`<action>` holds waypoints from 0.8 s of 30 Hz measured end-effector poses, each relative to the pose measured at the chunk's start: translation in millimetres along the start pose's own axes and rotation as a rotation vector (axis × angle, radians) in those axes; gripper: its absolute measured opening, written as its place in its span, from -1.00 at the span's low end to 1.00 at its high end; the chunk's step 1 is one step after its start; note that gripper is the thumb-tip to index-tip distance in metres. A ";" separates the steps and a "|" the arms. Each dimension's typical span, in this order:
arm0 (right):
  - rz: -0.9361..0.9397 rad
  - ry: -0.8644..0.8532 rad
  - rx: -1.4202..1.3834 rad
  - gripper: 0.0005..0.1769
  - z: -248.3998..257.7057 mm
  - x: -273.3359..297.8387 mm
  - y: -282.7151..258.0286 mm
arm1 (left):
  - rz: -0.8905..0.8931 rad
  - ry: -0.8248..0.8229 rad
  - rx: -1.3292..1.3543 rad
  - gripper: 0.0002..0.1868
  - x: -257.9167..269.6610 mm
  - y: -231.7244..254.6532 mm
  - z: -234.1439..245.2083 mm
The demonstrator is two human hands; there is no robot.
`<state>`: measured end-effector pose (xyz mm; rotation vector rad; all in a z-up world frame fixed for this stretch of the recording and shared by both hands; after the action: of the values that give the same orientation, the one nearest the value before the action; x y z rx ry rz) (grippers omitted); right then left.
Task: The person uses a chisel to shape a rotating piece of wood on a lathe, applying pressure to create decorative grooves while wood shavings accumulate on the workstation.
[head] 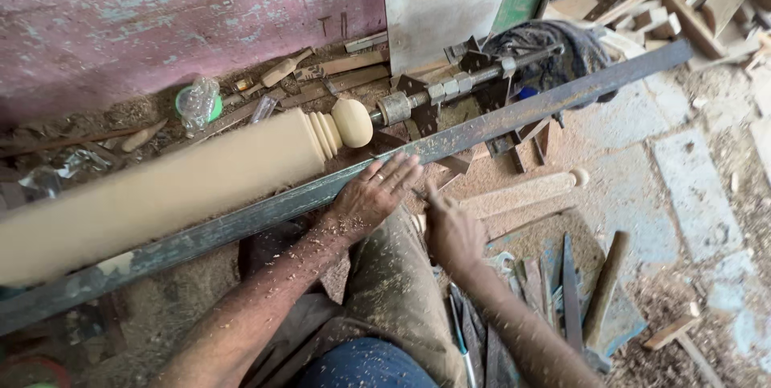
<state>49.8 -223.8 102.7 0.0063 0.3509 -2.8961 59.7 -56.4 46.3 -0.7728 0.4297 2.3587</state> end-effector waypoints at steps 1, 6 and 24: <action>0.069 0.105 0.030 -0.37 -1.4 16.5 -14.3 | 0.021 -0.060 0.034 -0.33 7.8 -0.8 -0.4; -0.367 -0.084 -0.875 -0.28 -7.1 51.8 -63.9 | 0.005 -0.116 0.051 -0.40 51.6 -14.2 30.2; -0.612 0.122 -1.243 -0.31 -61.0 41.8 -107.3 | -0.076 -0.223 -0.004 -0.33 33.7 -34.9 46.9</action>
<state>-16.1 -117.0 67.4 -0.1464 2.3963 -2.6015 40.7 7.3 57.9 -0.5110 0.2952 2.3419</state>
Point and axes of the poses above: each hand's wrist, its own x-axis away from the middle knuckle, its own z-axis out of the back of the hand, y = z × x, the point moved 4 cm from there along -x, towards the middle knuckle, and after that the axes turned 15 degrees about y, right-handed, at the moved point
